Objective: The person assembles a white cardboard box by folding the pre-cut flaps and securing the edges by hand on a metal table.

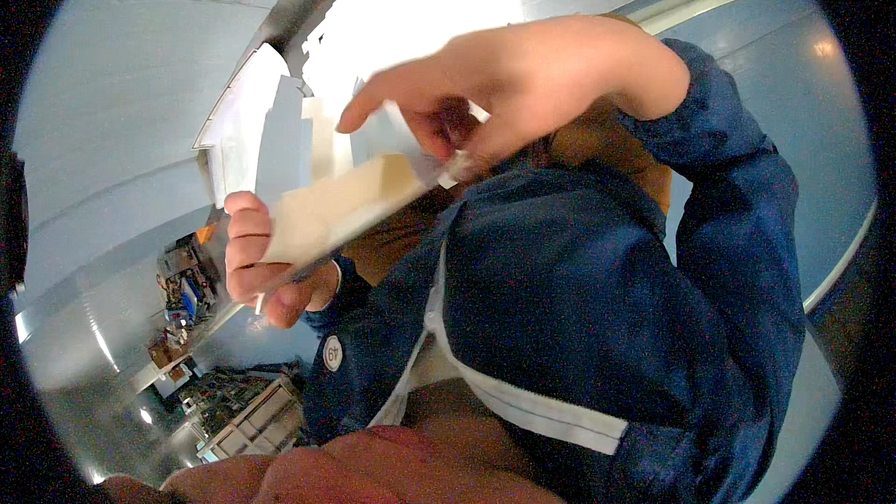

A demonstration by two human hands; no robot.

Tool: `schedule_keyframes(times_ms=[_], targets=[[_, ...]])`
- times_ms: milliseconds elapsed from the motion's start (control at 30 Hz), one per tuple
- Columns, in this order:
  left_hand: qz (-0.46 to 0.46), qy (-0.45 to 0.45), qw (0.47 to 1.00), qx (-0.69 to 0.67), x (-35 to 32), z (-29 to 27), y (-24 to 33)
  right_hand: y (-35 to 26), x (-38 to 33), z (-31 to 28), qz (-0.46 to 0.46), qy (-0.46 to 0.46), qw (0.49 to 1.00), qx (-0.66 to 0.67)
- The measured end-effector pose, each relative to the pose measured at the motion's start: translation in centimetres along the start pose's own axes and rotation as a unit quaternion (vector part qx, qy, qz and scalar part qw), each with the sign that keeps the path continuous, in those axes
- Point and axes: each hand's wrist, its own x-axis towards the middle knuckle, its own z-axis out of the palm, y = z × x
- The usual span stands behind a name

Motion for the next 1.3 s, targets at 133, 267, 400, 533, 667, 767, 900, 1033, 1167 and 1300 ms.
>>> schedule_keyframes(times_ms=[133,267,400,533,667,767,900,1033,1167,1300], targets=[[-0.039,-0.045,0.998,0.004,0.1,1.2,0.2,1.5,-0.6,-0.5,0.015,-0.069,0.990,-0.125],[-0.056,-0.179,0.973,0.136,0.8,1.6,-0.3,-0.1,-2.7,-0.1,-0.032,0.084,0.903,-0.419],[-0.110,-0.282,0.924,0.234,-6.3,2.0,-5.8,9.2,-1.6,-0.4,-0.006,0.146,0.870,-0.470],[-0.199,-0.357,0.877,0.253,-14.8,3.6,-9.3,17.5,-1.5,0.9,0.048,0.137,0.862,-0.486],[-0.270,-0.367,0.860,0.227,-19.4,4.6,-10.4,22.2,-1.7,2.2,0.041,0.127,0.848,-0.513],[-0.390,-0.309,0.845,0.196,-19.9,5.4,-9.8,23.5,-2.0,1.8,0.033,0.134,0.846,-0.515],[-0.290,-0.368,0.852,0.234,-18.5,5.0,-10.2,23.2,-1.8,1.8,0.022,0.111,0.837,-0.535],[-0.220,-0.360,0.872,0.247,-19.3,4.6,-11.1,23.1,-1.5,1.3,0.005,0.075,0.821,-0.566],[-0.245,-0.352,0.861,0.272,-19.0,5.4,-10.4,23.5,-1.4,1.3,-0.010,0.071,0.798,-0.598],[-0.263,-0.372,0.848,0.271,-18.2,5.4,-10.2,23.1,-1.4,2.5,0.041,0.063,0.777,-0.625]])
